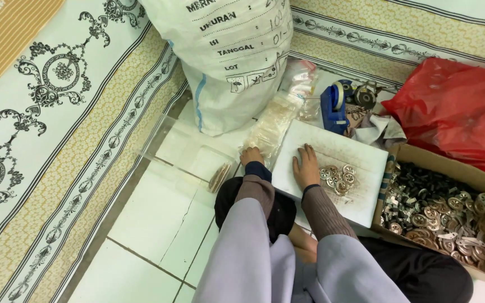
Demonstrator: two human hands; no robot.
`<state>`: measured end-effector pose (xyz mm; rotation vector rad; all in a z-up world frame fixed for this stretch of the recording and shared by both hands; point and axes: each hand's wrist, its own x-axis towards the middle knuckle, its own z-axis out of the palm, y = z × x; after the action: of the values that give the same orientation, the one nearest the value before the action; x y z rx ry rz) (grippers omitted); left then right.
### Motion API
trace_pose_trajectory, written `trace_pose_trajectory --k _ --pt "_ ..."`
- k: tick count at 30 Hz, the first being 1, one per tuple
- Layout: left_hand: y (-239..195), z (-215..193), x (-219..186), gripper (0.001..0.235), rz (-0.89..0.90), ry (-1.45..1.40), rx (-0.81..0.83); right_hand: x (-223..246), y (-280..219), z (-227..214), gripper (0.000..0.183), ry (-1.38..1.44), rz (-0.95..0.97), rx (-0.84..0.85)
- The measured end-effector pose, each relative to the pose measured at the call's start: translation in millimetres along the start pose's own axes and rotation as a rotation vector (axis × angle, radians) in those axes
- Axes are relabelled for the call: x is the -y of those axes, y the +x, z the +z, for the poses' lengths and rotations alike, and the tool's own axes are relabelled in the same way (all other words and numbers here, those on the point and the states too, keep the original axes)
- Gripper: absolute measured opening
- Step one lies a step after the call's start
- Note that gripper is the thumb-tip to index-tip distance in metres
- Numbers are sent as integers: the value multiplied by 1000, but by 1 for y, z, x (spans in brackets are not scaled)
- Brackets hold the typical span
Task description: The person is manually counting and packing small decorative metal pieces into individual plastic bags while sitting on the floor.
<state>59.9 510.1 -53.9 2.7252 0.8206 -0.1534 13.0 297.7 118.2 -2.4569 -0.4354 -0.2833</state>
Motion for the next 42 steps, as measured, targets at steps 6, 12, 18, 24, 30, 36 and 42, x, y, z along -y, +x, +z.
trace_pose_trajectory --k 6,12,18,24,30,36,42 --pt "-67 -102 -25 23 62 -223 -186 9 1 -11 35 20 31 47" --pt "-106 -106 -46 10 498 -399 -972 -26 1 -2 67 405 126 111" --pt "-178 -77 -71 17 915 -610 -803 -22 -37 -52 64 1151 428 354" --pt "-201 -111 -80 49 1176 -686 -424 -56 -64 -71 70 1498 677 292" --pt "-205 -97 -79 30 1100 -736 -396 -51 -75 -87 62 1007 688 196" --pt "-208 -83 -77 21 1005 -614 -455 -76 -96 -80 58 967 654 167" --pt "-222 -57 -82 33 827 -784 -249 -54 -99 -100 59 939 630 45"
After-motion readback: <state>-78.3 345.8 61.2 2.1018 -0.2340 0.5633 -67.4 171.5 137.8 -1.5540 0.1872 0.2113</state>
